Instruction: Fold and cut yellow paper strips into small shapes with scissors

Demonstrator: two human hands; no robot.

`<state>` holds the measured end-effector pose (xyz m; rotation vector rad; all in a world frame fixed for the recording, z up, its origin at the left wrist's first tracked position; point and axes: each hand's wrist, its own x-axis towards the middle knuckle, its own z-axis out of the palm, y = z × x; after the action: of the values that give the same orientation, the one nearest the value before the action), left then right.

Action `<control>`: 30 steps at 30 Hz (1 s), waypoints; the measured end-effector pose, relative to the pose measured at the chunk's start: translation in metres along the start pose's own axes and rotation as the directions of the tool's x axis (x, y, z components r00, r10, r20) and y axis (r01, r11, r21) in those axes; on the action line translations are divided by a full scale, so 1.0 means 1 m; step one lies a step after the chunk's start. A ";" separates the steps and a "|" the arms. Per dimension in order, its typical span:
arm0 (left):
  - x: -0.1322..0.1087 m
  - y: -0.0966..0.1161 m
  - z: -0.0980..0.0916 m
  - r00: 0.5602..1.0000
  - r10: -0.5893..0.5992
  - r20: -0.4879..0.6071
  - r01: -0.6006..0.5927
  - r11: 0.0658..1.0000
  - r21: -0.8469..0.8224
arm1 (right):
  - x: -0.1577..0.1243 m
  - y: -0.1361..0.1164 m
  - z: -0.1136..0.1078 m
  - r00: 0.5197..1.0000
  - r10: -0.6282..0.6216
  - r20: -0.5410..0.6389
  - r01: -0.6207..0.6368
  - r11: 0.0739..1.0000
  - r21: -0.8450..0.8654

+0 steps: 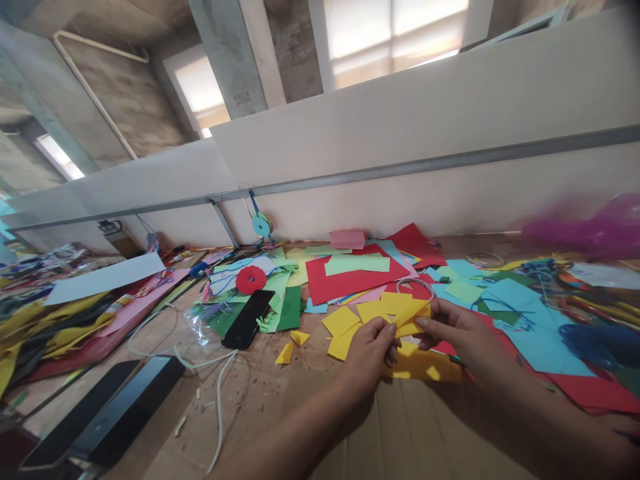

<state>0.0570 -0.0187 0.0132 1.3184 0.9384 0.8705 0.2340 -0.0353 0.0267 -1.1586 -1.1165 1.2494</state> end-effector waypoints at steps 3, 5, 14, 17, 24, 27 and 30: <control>-0.001 0.001 0.001 1.000 -0.005 -0.009 0.005 1.000 -0.007 | -0.001 -0.001 0.001 1.000 -0.001 0.003 0.001 1.000 -0.001; -0.001 0.001 0.001 1.000 -0.001 -0.021 0.001 1.000 -0.005 | -0.001 -0.002 0.001 1.000 -0.001 0.004 0.001 1.000 0.007; -0.001 0.002 0.003 0.998 0.020 -0.060 -0.019 1.000 0.016 | -0.003 -0.006 0.003 1.000 0.021 -0.008 -0.021 1.000 0.005; -0.002 0.003 0.003 0.996 0.023 -0.082 -0.021 0.999 0.027 | -0.003 -0.006 0.004 1.000 0.029 -0.008 -0.029 1.000 0.011; -0.002 0.001 0.001 0.993 0.075 -0.091 -0.065 0.992 0.104 | 0.000 -0.004 0.003 0.998 0.070 -0.001 -0.070 0.998 0.007; -0.003 0.003 0.000 0.990 0.111 -0.087 -0.091 0.974 0.207 | 0.000 0.000 0.003 0.995 0.099 0.007 -0.099 0.995 0.004; -0.006 0.005 0.000 0.989 0.142 -0.050 -0.119 0.941 0.315 | -0.001 0.002 0.003 0.984 0.178 0.024 -0.178 0.984 0.009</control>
<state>0.0542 -0.0239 0.0185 1.6448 1.0864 0.9013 0.2308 -0.0366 0.0252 -1.2605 -1.0395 1.4073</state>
